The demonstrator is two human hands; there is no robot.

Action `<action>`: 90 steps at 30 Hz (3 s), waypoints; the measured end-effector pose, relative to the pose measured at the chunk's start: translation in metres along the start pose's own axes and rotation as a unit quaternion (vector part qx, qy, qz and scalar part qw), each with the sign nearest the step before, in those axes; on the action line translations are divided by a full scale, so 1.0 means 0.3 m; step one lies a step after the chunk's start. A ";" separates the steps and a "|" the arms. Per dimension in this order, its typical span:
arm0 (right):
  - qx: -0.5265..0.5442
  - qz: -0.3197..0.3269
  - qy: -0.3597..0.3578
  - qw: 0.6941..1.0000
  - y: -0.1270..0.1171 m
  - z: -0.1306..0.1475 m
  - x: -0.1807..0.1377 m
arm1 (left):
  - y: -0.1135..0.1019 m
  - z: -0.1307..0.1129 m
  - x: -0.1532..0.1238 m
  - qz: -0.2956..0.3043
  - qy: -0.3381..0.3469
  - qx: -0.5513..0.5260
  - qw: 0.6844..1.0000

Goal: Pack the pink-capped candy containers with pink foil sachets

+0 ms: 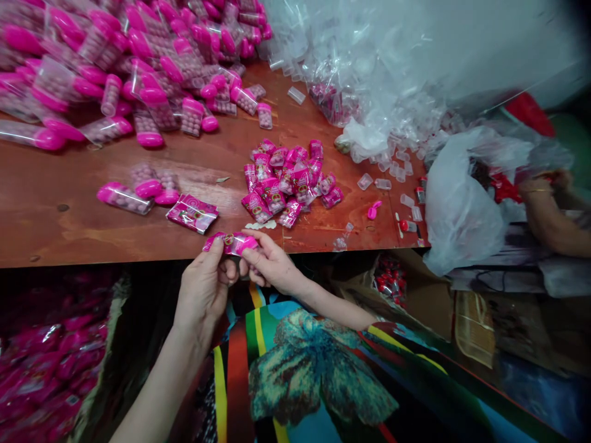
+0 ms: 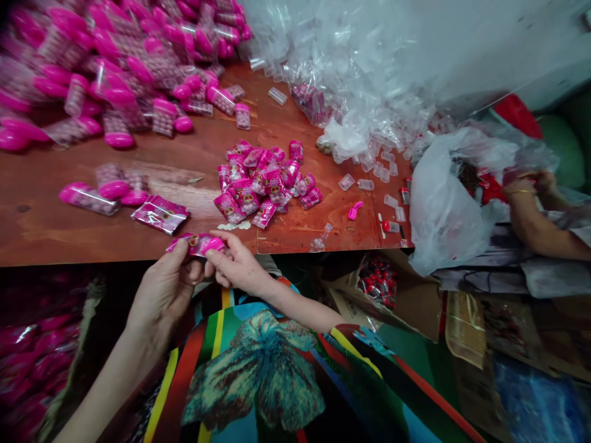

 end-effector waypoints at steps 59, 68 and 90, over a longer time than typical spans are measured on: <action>-0.238 -0.116 -0.217 0.940 -0.092 0.129 0.032 | -0.013 -0.017 -0.005 0.037 -0.006 0.067 0.997; -0.424 -0.111 -0.313 0.843 0.091 0.197 0.229 | -0.072 -0.120 0.066 -0.097 0.113 0.026 0.989; -0.395 -0.084 -0.396 0.825 0.140 0.202 0.299 | -0.055 -0.184 0.094 -0.093 0.186 0.026 0.978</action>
Point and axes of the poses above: each hand's wrist, its own x-axis towards the middle knuckle, its own y-axis out of the palm, z = x × y, the point moved 3 cm from there along x, towards the middle knuckle, and after that the axes turned 12 degrees about -z, right-handed, at the moved point
